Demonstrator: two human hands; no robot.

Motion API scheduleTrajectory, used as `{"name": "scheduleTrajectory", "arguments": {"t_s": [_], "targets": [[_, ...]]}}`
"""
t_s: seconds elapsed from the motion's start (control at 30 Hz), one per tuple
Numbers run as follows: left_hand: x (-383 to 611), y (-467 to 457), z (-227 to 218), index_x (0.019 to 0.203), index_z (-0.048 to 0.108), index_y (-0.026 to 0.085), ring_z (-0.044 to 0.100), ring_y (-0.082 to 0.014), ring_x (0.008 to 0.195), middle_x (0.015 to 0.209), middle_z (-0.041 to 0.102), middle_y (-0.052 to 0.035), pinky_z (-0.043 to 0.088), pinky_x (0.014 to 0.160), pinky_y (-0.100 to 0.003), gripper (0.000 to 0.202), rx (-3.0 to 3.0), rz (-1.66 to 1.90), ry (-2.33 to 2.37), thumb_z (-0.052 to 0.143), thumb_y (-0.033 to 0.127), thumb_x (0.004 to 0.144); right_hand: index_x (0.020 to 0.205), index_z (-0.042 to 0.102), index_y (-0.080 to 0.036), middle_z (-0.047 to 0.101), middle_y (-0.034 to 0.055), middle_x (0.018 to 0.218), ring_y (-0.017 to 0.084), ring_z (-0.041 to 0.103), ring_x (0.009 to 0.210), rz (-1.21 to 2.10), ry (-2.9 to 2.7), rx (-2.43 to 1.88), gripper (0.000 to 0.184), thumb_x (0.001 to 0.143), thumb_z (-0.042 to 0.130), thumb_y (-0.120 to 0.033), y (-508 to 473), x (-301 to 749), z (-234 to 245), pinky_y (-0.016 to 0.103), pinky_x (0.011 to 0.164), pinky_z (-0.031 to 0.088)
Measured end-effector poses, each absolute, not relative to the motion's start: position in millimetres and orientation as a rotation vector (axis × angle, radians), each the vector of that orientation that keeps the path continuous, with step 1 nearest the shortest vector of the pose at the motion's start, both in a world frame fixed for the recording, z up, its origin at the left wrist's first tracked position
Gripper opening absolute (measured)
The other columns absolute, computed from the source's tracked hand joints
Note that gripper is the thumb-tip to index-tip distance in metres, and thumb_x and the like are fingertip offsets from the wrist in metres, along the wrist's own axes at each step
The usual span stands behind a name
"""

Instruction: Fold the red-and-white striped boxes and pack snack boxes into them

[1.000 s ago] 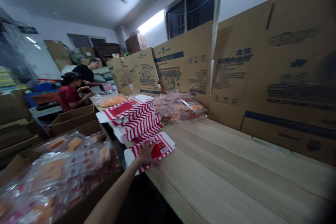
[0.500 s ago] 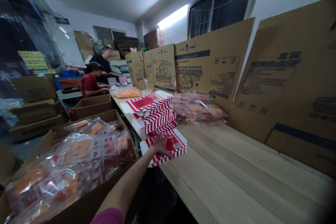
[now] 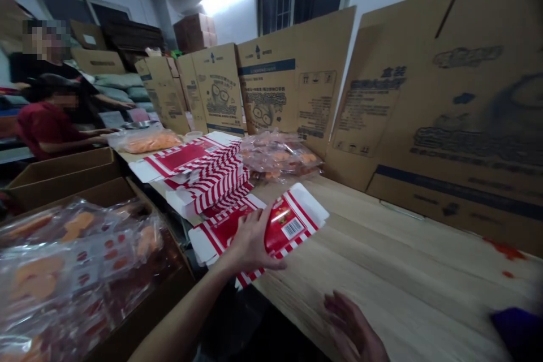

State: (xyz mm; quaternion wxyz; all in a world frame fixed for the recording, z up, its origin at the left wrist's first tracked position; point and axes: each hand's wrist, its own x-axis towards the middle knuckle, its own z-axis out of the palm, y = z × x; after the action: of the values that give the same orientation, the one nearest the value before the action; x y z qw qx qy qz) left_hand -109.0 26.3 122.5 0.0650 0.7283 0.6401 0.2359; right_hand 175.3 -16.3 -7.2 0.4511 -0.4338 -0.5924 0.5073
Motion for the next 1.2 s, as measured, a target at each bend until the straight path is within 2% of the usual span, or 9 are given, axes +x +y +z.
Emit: {"name": "scheduleTrajectory", "arguments": {"t_s": [0.1, 0.23, 0.37, 0.5, 0.63, 0.77, 0.93, 1.1, 1.2], "targets": [[-67, 13, 112, 0.151, 0.017, 0.019, 0.041, -0.0394, 0.129, 0.142, 0.044, -0.019, 0.029, 0.108, -0.056, 0.13, 2.231, 0.781, 1.724, 0.083, 0.057, 0.045, 0.132, 0.05, -0.026, 0.057, 0.015, 0.135, 0.031, 0.058, 0.12, 1.317, -1.356, -0.808, 0.068, 0.074, 0.075, -0.049, 1, 150, 24, 0.044, 0.095, 0.053], [-32, 5, 97, 0.148, 0.021, 0.017, 0.044, -0.0373, 0.127, 0.137, 0.048, -0.0179, 0.032, 0.107, -0.055, 0.125, 2.191, 0.905, 1.608, 0.085, 0.047, 0.045, 0.11, 0.061, -0.02, 0.071, 0.0136, 0.11, 0.029, 0.068, 0.1, 1.357, -1.261, -0.851, 0.044, 0.076, 0.075, -0.045, 6, 134, 54, 0.043, 0.09, 0.054], [-27, 5, 88, 0.148, 0.025, 0.019, 0.043, -0.036, 0.129, 0.139, 0.047, -0.0163, 0.035, 0.108, -0.052, 0.12, 1.979, 1.02, 1.52, 0.087, 0.038, 0.046, 0.102, 0.064, -0.02, 0.074, 0.0104, 0.1, 0.027, 0.07, 0.09, 1.291, -1.149, -0.896, 0.042, 0.072, 0.079, -0.045, 0, 142, 56, 0.039, 0.082, 0.057], [-37, 10, 78, 0.144, 0.033, 0.016, 0.058, -0.0306, 0.113, 0.124, 0.059, -0.0152, 0.046, 0.1, -0.044, 0.104, 1.531, 1.119, 1.335, 0.084, 0.037, 0.056, 0.091, 0.068, -0.019, 0.075, 0.008, 0.092, 0.026, 0.07, 0.083, 1.275, -1.113, -0.969, 0.034, 0.071, 0.079, -0.044, 0, 160, 53, 0.036, 0.075, 0.058], [-35, 9, 69, 0.113, 0.061, 0.016, 0.067, -0.0281, 0.095, 0.103, 0.071, -0.0107, 0.054, 0.087, -0.041, 0.068, 1.085, 1.165, 1.09, 0.087, 0.031, 0.052, 0.089, 0.071, -0.018, 0.076, 0.0084, 0.093, 0.025, 0.07, 0.078, 1.307, -1.085, -0.989, 0.033, 0.068, 0.081, -0.043, 4, 172, 50, 0.036, 0.07, 0.058], [-26, 6, 64, 0.084, 0.068, 0.012, 0.069, -0.0231, 0.069, 0.078, 0.075, -0.008, 0.057, 0.071, -0.039, 0.04, 0.773, 1.175, 1.025, 0.087, 0.032, 0.054, 0.086, 0.073, -0.018, 0.076, 0.0074, 0.087, 0.024, 0.069, 0.073, 1.372, -1.021, -0.983, 0.031, 0.067, 0.082, -0.04, 5, 175, 46, 0.036, 0.068, 0.058], [-30, 1, 56, 0.093, 0.071, 0.016, 0.068, -0.0195, 0.076, 0.089, 0.074, -0.006, 0.055, 0.071, -0.029, 0.037, 0.961, 1.124, 0.997, 0.081, 0.039, 0.066, 0.085, 0.073, -0.018, 0.076, 0.0062, 0.086, 0.022, 0.069, 0.072, 1.366, -0.909, -0.964, 0.029, 0.064, 0.085, -0.035, 12, 188, 46, 0.034, 0.069, 0.057], [-30, -20, 34, 0.063, 0.068, 0.014, 0.06, -0.0163, 0.055, 0.06, 0.065, -0.0019, 0.048, 0.054, -0.025, 0.041, 1.037, 1.031, 1.106, 0.071, 0.054, 0.073, 0.086, 0.073, -0.018, 0.076, 0.0076, 0.089, 0.023, 0.07, 0.075, 1.325, -0.907, -0.989, 0.032, 0.063, 0.085, -0.036, 22, 198, 44, 0.036, 0.072, 0.057], [-29, -26, 26, 0.069, 0.07, 0.016, 0.064, -0.0197, 0.062, 0.066, 0.068, -0.0034, 0.051, 0.058, -0.027, 0.039, 1.066, 1.02, 1.093, 0.07, 0.054, 0.074, 0.086, 0.073, -0.017, 0.076, 0.0083, 0.09, 0.025, 0.07, 0.075, 1.363, -0.886, -1.001, 0.034, 0.061, 0.086, -0.036, 19, 200, 40, 0.037, 0.072, 0.057]]}}
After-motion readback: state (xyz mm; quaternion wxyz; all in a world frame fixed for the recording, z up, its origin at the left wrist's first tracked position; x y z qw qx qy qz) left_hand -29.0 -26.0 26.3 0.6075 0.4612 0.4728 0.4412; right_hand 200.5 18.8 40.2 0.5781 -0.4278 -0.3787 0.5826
